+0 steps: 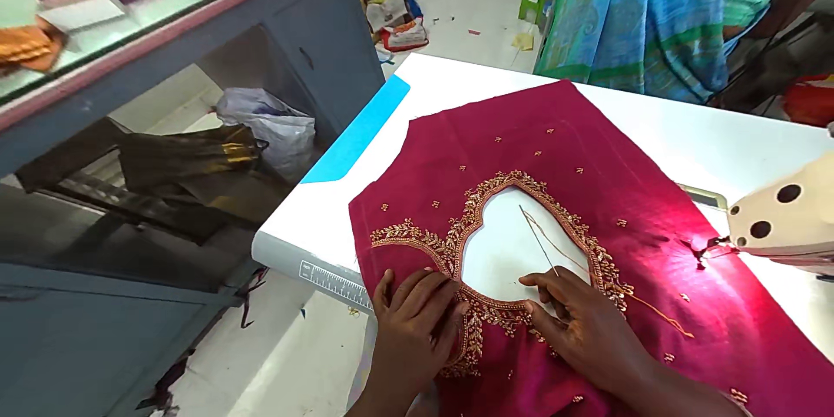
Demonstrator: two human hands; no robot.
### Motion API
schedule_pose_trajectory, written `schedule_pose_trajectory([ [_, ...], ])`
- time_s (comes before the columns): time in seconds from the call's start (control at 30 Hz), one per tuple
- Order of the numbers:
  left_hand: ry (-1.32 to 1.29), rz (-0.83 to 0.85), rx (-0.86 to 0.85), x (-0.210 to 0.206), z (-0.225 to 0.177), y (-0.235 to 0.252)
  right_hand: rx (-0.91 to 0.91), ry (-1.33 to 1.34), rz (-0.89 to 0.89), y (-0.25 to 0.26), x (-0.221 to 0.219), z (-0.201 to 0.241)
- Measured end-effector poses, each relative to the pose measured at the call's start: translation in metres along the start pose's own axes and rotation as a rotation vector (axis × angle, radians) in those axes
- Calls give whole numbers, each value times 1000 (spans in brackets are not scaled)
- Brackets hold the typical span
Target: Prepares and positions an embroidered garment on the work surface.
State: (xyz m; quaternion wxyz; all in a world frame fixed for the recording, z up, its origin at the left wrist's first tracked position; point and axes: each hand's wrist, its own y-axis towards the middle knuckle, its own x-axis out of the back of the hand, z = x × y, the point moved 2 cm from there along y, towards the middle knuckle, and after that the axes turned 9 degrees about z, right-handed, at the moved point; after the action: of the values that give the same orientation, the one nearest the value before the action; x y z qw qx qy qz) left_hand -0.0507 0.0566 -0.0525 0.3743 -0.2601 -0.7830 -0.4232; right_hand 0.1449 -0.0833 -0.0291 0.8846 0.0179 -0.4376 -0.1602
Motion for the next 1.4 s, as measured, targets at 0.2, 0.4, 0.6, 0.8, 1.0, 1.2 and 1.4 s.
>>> schedule_pose_trajectory([
  [0.2,18,173,67,7,-8,11,0,-121,48,6,17,15],
  [0.4,79,278,94,9,-15,25,236,-209,239,63,28,20],
  [0.6,75,429,132,17,-18,34,287,-234,373,105,15,2],
  [0.8,-26,537,143,27,-12,42,96,-138,363,90,33,-1],
  [1.0,-9,279,-7,12,-6,77,-151,-132,-38,46,90,5],
  [1.2,-99,715,-127,-10,-13,166,-93,-129,-326,-18,101,1],
  [1.4,30,955,-31,-47,-18,168,183,-75,-613,-73,112,30],
])
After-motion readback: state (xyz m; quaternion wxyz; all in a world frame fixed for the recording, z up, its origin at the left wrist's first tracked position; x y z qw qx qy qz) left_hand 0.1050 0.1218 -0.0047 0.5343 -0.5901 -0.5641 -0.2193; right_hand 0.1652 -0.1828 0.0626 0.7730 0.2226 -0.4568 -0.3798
